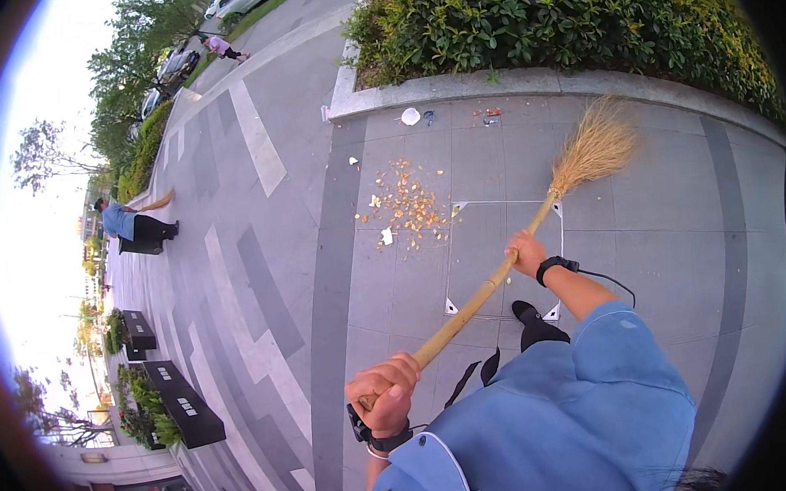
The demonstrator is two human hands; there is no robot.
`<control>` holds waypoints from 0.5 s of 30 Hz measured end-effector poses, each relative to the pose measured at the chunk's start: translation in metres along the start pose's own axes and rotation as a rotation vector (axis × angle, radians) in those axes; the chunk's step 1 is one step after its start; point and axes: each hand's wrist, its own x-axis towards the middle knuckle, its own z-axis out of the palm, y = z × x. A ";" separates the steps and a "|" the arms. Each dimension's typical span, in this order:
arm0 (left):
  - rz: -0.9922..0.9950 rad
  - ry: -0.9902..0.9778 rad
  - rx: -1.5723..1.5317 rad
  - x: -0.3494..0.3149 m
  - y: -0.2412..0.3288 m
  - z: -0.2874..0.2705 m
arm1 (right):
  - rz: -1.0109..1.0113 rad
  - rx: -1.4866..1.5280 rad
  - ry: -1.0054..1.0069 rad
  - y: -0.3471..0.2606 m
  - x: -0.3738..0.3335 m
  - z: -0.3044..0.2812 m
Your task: Sweep debris on the pavement using a broom.
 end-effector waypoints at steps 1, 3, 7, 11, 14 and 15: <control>-0.002 0.018 0.023 -0.005 0.005 -0.008 | -0.082 -0.016 -0.090 -0.016 0.018 0.013; 0.071 0.209 0.127 -0.015 0.018 -0.020 | -0.171 0.022 -0.175 -0.043 0.048 0.046; 0.154 0.378 0.350 -0.032 0.045 -0.029 | -0.369 0.055 -0.441 -0.112 0.082 0.096; 0.206 0.590 0.480 -0.058 0.066 -0.029 | -0.510 0.089 -0.534 -0.166 0.082 0.148; 0.239 0.667 0.525 -0.082 0.073 -0.027 | -0.596 0.023 -0.662 -0.204 0.079 0.165; 0.274 0.706 0.521 -0.087 0.074 -0.027 | -0.628 0.013 -0.694 -0.211 0.081 0.174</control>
